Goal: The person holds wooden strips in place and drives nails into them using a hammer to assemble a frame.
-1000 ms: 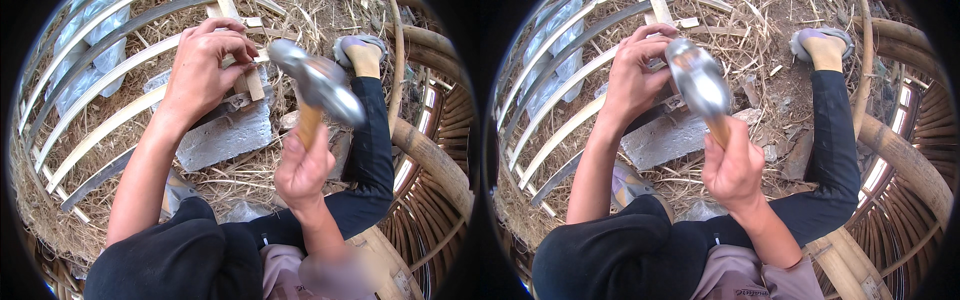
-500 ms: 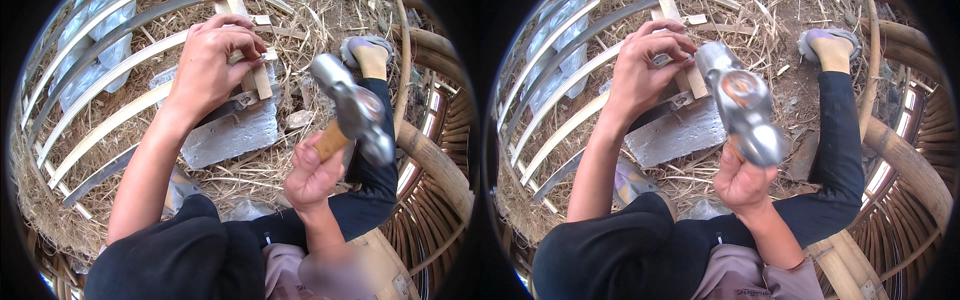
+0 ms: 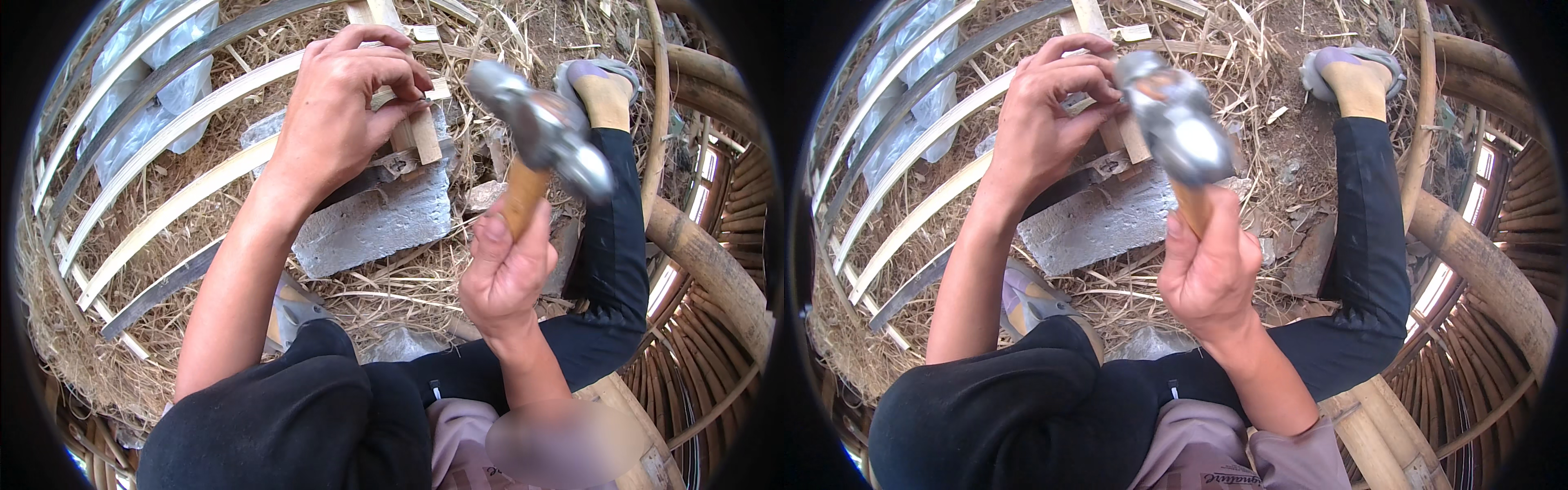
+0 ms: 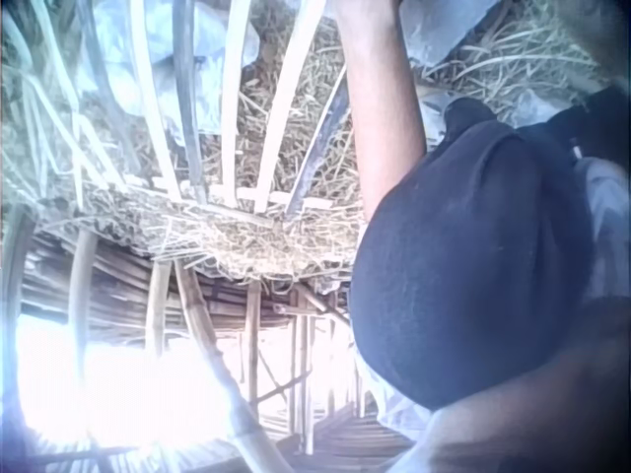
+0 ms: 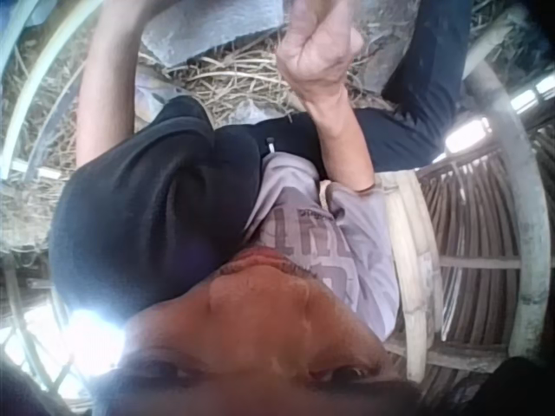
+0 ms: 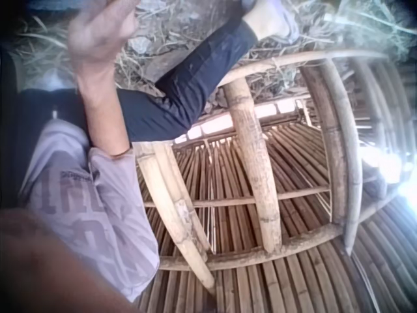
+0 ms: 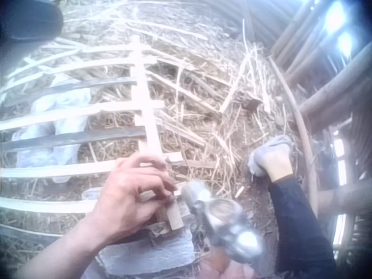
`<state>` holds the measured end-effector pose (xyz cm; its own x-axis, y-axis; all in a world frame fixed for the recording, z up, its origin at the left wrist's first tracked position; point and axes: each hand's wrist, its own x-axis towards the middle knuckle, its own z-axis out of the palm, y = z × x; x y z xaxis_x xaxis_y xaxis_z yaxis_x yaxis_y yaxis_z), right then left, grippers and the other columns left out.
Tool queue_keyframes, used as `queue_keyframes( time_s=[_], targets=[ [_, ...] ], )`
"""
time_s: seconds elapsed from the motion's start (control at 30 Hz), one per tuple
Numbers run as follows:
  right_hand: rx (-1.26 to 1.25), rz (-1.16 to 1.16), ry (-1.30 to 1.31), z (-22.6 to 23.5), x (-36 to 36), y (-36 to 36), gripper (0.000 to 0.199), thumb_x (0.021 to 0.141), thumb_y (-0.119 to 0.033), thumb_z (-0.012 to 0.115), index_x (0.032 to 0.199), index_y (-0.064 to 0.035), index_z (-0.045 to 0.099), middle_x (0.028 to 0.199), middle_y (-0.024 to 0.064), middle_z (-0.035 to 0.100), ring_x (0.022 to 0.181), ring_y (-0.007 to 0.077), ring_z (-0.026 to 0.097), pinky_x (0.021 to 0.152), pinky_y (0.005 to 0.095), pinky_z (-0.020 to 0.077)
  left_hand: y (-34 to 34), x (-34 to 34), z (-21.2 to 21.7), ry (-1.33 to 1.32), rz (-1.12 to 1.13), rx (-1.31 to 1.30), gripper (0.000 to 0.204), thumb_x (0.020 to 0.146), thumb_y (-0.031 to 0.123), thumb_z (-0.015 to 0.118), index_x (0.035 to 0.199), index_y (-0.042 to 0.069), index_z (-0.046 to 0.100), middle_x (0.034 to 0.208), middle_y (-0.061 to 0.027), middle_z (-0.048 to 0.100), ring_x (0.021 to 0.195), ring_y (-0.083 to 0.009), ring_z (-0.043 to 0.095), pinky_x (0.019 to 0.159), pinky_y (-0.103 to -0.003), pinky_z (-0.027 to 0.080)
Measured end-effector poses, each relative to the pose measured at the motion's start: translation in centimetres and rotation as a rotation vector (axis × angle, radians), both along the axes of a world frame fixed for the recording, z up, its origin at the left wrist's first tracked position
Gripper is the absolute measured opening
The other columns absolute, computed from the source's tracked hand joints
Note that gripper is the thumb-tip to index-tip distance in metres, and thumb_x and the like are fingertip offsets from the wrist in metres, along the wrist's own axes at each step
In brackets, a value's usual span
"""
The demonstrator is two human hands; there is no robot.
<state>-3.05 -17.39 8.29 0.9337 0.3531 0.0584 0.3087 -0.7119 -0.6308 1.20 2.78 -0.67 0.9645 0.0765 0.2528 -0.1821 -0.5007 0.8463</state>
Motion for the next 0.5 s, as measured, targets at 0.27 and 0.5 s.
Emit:
queue_keyframes(
  time_s=[0.27,0.5],
  targets=[
    [-0.069,0.001,0.097,0.3,0.3,-0.2,0.017,0.102,-0.011,0.056,0.111,0.0028,0.055,0.067,0.0126,0.059,0.056,0.0258,0.062,0.051,0.0369,0.0471,-0.2,0.0,-0.4,0.028,0.004,-0.013,0.008,0.073,0.005,0.078,0.077,0.006,0.071,0.105,-0.0004,0.075,0.122,-0.021,0.062,0.105,-0.043,0.04],
    [-0.175,0.059,0.125,0.8,0.6,0.4,0.02,0.098,-0.008,0.061,0.112,0.0034,0.055,0.072,0.0183,0.063,0.063,0.0377,0.069,0.055,0.0418,0.052,-0.2,0.3,-0.3,0.008,0.003,0.008,0.008,0.073,0.003,0.077,0.076,0.006,0.07,0.105,-0.0005,0.076,0.123,-0.0215,0.061,0.105,-0.043,0.04]
  ],
)
